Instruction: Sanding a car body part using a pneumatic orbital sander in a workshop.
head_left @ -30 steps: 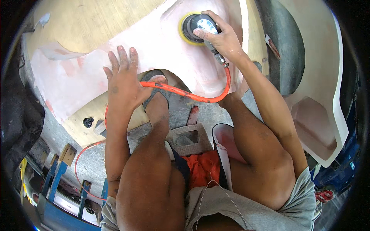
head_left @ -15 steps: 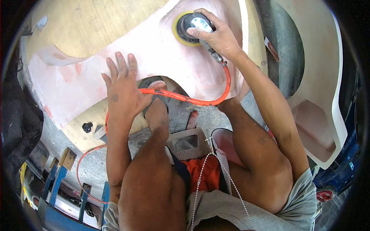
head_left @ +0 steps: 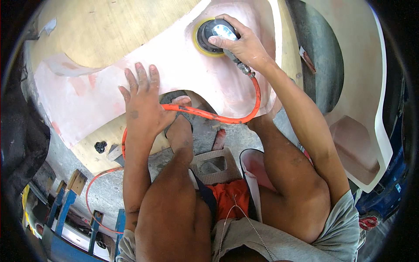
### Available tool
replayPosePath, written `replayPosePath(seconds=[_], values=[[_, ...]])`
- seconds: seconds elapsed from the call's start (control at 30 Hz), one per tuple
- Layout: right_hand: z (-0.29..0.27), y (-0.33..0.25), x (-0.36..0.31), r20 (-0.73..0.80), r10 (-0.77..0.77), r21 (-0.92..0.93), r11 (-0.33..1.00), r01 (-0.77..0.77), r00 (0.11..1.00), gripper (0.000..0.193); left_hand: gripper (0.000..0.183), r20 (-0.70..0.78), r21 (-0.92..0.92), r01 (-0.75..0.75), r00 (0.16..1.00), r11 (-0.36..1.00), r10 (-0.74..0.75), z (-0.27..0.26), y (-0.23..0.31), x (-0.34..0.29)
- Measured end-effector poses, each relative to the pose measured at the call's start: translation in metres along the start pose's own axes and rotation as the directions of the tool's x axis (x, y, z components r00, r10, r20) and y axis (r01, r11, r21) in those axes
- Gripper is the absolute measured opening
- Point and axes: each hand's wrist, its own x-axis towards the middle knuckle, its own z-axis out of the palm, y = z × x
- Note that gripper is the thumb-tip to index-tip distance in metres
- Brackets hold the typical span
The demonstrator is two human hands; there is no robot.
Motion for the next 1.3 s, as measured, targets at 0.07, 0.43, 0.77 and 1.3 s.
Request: replayPosePath(seconds=[0.07, 0.43, 0.77, 1.3], values=[[0.000, -0.001, -0.001, -0.013, -0.002, 0.004, 1.000, 0.002, 1.000, 0.062, 0.117, 0.040, 0.060, -0.013, 0.999, 0.998, 0.011, 0.000, -0.002, 0.001], [-0.020, 0.004, -0.009, -0.236, 0.040, -0.133, 0.988, -0.073, 0.971, 0.056, 0.121, -0.021, 0.016, -0.027, 0.999, 1.000, 0.028, 0.001, 0.001, -0.001], [0.006, 0.011, -0.030, 0.015, -0.056, -0.029, 0.998, 0.056, 0.998, 0.063, 0.119, 0.023, -0.063, -0.116, 0.993, 0.991, 0.118, -0.006, 0.016, -0.009], [-0.006, 0.012, -0.039, 0.026, 0.030, -0.043, 0.999, -0.029, 0.999, 0.063, 0.088, -0.017, -0.152, -0.313, 0.949, 0.937, 0.315, -0.014, 0.015, -0.014]])
